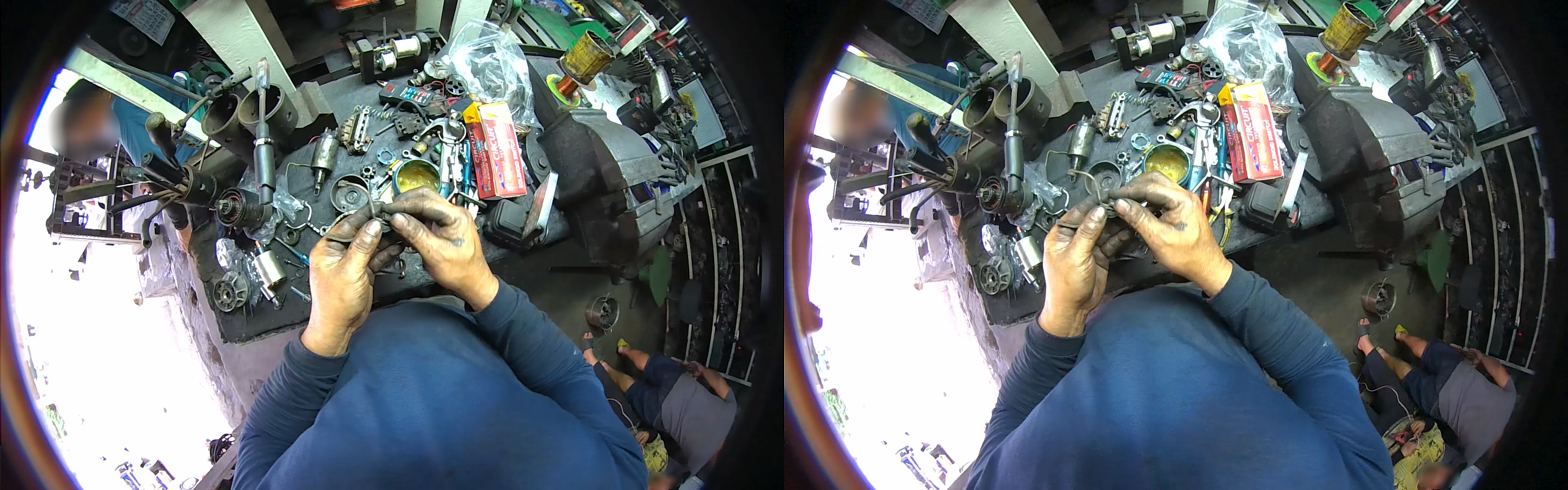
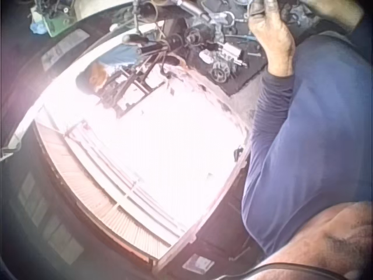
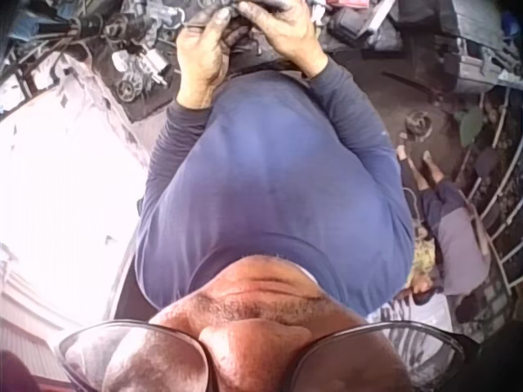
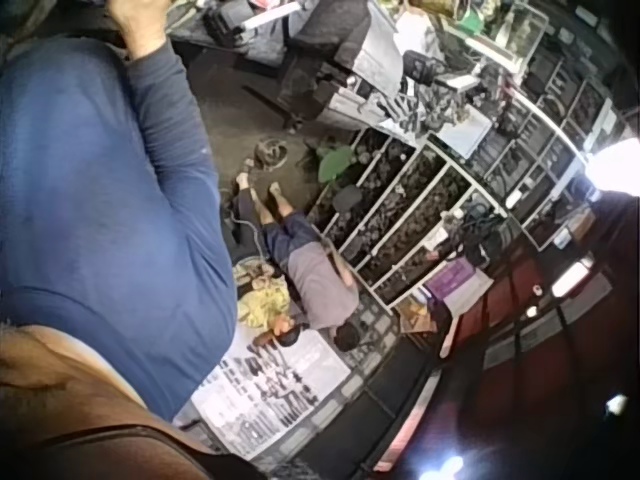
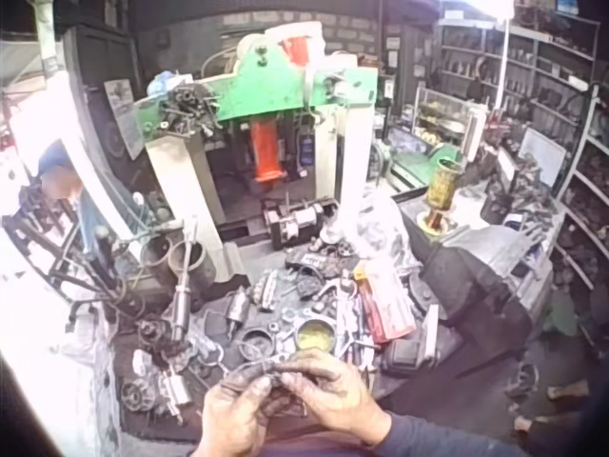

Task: The person walks to a workbench and assembles small mechanical components by hand, fitting a ring into a housing and inserting a cylindrical part. The person handles multiple small parts and tools on the bench while assembling the mechanism.

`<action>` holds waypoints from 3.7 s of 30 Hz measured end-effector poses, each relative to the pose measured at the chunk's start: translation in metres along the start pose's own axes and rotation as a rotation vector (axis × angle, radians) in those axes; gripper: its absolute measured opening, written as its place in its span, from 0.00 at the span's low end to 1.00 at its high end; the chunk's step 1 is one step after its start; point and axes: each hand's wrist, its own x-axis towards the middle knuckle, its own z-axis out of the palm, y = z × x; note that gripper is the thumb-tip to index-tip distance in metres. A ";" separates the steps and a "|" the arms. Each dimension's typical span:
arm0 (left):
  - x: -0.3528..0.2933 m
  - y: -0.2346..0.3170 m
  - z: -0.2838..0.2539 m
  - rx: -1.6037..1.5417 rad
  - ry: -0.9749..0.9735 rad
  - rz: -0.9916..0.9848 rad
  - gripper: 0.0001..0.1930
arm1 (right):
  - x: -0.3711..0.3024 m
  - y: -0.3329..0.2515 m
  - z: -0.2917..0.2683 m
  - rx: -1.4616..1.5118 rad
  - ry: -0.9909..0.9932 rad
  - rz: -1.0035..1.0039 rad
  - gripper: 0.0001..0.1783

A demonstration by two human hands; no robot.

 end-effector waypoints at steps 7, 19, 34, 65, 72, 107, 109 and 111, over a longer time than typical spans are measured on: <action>-0.012 -0.001 0.004 -0.006 0.062 -0.070 0.20 | 0.002 0.005 -0.012 0.298 -0.152 0.309 0.13; -0.015 -0.015 -0.004 -0.095 0.060 -0.079 0.17 | -0.001 0.008 -0.010 -0.228 -0.162 -0.184 0.15; -0.011 -0.020 -0.008 -0.061 0.134 -0.011 0.14 | -0.010 0.018 0.006 -0.512 0.031 -0.430 0.18; 0.040 0.037 -0.068 1.721 -0.382 0.520 0.14 | 0.014 -0.025 -0.046 -0.812 0.178 0.319 0.20; 0.050 0.037 -0.078 1.633 -0.469 0.521 0.11 | 0.089 0.068 -0.057 -0.782 -0.031 0.652 0.26; 0.043 0.046 -0.069 1.682 -0.463 0.740 0.10 | 0.013 0.004 -0.042 -0.882 0.255 -0.205 0.13; 0.044 0.049 -0.069 1.653 -0.449 0.771 0.10 | -0.003 -0.024 -0.033 -0.531 0.252 0.091 0.13; 0.045 0.052 -0.070 1.646 -0.460 0.778 0.11 | -0.016 -0.048 -0.028 -0.391 0.161 0.304 0.14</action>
